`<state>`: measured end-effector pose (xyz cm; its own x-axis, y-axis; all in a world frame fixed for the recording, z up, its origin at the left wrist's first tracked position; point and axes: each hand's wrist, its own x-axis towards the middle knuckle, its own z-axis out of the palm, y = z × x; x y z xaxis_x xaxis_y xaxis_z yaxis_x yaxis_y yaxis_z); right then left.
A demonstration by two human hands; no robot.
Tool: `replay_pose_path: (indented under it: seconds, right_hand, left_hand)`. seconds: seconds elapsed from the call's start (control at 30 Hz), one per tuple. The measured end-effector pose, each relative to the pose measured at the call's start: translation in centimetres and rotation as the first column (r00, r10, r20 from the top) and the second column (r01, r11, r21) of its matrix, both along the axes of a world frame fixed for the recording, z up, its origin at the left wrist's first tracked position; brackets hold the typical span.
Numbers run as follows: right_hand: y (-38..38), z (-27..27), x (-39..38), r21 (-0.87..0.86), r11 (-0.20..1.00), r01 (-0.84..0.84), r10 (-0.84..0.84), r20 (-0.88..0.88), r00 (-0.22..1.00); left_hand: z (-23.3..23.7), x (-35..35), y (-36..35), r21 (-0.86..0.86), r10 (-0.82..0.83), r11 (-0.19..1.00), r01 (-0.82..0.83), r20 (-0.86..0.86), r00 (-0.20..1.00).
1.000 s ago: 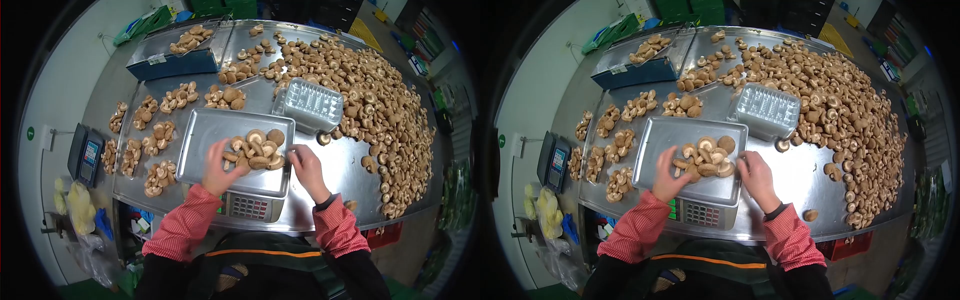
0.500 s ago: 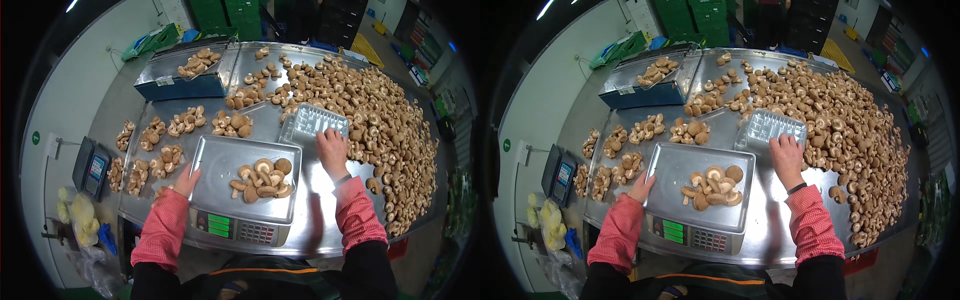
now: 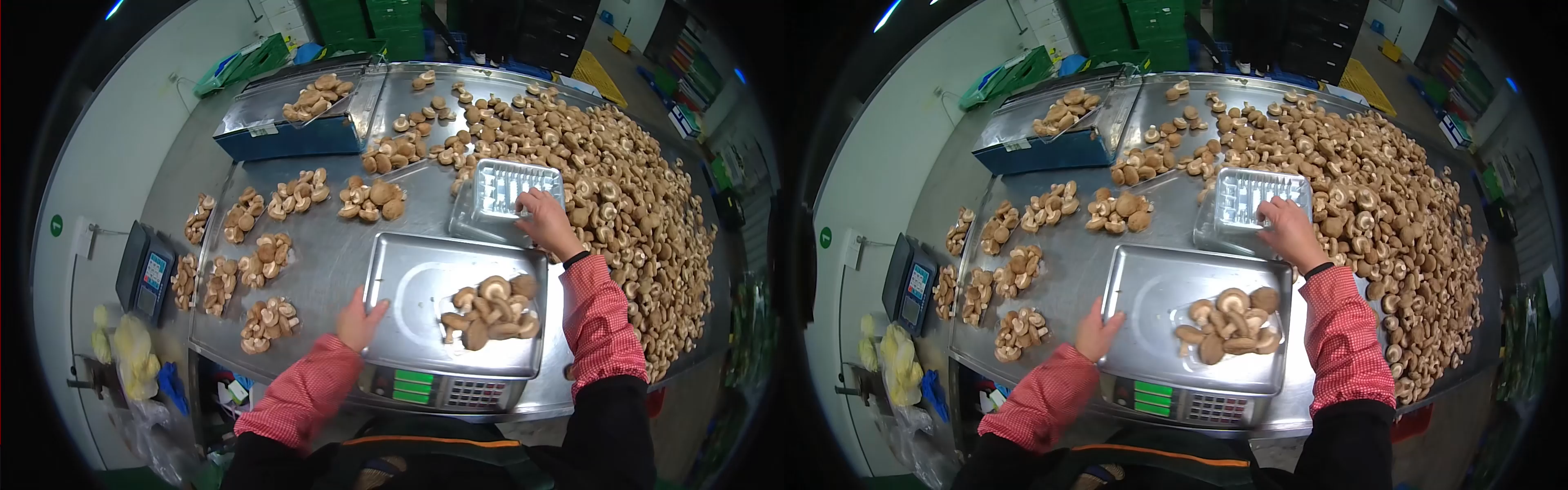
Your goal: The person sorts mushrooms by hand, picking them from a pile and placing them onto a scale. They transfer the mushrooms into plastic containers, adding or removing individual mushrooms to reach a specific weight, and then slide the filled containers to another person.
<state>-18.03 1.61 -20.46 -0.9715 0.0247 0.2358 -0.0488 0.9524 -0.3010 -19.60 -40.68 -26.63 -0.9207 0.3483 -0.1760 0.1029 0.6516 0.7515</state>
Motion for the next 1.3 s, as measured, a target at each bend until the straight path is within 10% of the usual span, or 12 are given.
replay_pose_path:
  seconds: [0.2,0.43,0.53,0.8,0.9,1.0,1.17,1.3]
  right_hand:
    - [0.0,1.6,1.8,-0.145,0.988,-0.047,0.036,-0.078,0.996]
    - [1.2,1.1,13.4,-0.356,0.873,0.334,-0.386,-0.084,0.919]
    - [-0.2,-0.9,16.9,-0.464,0.793,0.394,-0.406,0.079,0.910]
    - [-4.2,-1.9,17.4,-0.307,0.874,0.378,-0.360,0.116,0.926]
    - [-5.0,-2.2,17.8,-0.446,0.829,0.338,-0.330,0.097,0.939]
    - [-6.6,-1.4,18.1,-0.591,0.730,0.345,-0.327,0.141,0.934]
    - [-9.6,1.4,16.0,-0.766,0.566,0.304,-0.233,0.205,0.951]
    - [-9.2,1.8,13.2,-0.674,0.710,0.205,-0.251,0.030,0.968]
  left_hand:
    - [-0.5,1.9,3.7,0.014,0.026,1.000,-0.028,0.105,0.994]
    - [5.6,4.1,4.3,0.070,-0.002,0.997,0.042,-0.488,0.873]
    - [5.8,8.0,6.2,0.102,-0.153,0.983,0.155,-0.026,0.988]
    - [4.0,10.8,11.7,-0.208,-0.174,0.966,0.155,-0.076,0.982]
    - [3.6,10.4,11.5,-0.116,-0.078,0.990,0.076,-0.015,0.997]
    - [4.5,9.6,10.5,0.380,-0.009,0.897,-0.224,0.523,0.852]
    - [5.4,6.1,5.5,0.571,-0.083,0.739,-0.356,0.603,0.794]
    - [4.8,1.6,-0.6,0.636,0.001,0.659,-0.401,0.532,0.847]
